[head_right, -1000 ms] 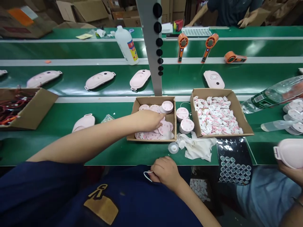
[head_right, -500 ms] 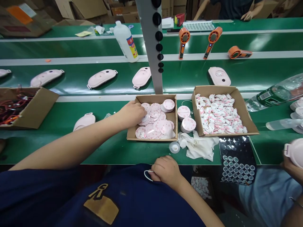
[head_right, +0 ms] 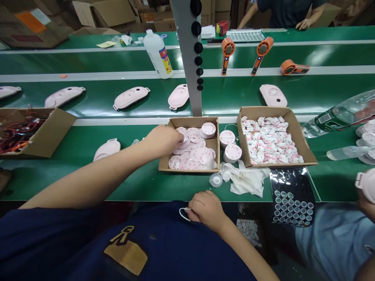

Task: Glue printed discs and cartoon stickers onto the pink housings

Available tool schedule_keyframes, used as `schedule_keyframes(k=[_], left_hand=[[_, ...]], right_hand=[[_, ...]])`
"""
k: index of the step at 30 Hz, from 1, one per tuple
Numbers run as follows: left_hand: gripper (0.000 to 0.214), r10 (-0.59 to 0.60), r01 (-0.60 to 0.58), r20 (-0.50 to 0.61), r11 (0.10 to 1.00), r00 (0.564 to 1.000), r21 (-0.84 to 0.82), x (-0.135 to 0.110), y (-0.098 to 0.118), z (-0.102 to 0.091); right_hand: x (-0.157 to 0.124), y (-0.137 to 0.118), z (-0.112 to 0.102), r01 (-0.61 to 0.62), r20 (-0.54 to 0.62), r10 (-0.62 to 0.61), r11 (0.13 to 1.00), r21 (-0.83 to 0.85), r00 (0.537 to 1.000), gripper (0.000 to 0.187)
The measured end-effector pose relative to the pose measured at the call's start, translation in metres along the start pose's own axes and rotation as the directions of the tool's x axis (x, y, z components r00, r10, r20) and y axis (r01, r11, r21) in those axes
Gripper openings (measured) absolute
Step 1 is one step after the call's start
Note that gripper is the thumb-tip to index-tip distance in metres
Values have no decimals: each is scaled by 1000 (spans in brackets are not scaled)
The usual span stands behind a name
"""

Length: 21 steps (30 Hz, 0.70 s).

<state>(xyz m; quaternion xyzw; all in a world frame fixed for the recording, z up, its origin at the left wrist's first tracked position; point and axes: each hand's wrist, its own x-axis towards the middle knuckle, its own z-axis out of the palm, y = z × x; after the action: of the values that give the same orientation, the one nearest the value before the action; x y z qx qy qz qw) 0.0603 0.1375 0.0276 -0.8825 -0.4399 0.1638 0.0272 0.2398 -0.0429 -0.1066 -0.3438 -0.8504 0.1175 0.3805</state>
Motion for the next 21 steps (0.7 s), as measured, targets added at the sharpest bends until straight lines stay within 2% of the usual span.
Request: schedule_keyframes(k=[2, 5, 6, 8, 10, 12, 15, 18, 21], left_hand=[[23, 5, -5, 8, 1000, 1000, -10, -3, -1, -3], [26, -54, 54, -23, 999, 998, -10, -9, -7, -11], [26, -84, 82, -48, 996, 995, -40, -11, -10, -14], [27, -113, 93, -90, 975, 989, -204, -13, -14, -17], [26, -59, 21, -79, 908, 995, -418, -12, -14, -15], [25, 62, -69, -30, 864, 998, -499, -7, -6, -8], [26, 138, -123, 7, 902, 990, -414, -1, 11, 3], [31, 130, -140, -51, 923, 990, -359, 2, 18, 4], [33, 120, -154, -123, 931, 985, -330, 9, 15, -2]], right_hand=[[0, 0, 0, 4, 1, -4, 1000, 3, 1000, 27], [0, 0, -1, 5, -1, -5, 1000, 8, 1000, 26], [1, 0, -1, 3, -3, -3, 1000, 10, 1000, 26], [2, -1, -2, 0, -6, 0, 1000, 16, 1000, 26], [2, -1, -2, -5, -6, 5, 1000, 20, 1000, 25], [1, -2, -2, -13, -2, 13, 1000, 18, 1000, 25], [0, -2, -1, -24, 4, 24, 1000, 12, 1000, 25], [0, -3, -1, -19, 11, 19, 1000, 4, 1000, 27], [2, -4, 0, -18, 6, 18, 1000, -12, 1000, 29]])
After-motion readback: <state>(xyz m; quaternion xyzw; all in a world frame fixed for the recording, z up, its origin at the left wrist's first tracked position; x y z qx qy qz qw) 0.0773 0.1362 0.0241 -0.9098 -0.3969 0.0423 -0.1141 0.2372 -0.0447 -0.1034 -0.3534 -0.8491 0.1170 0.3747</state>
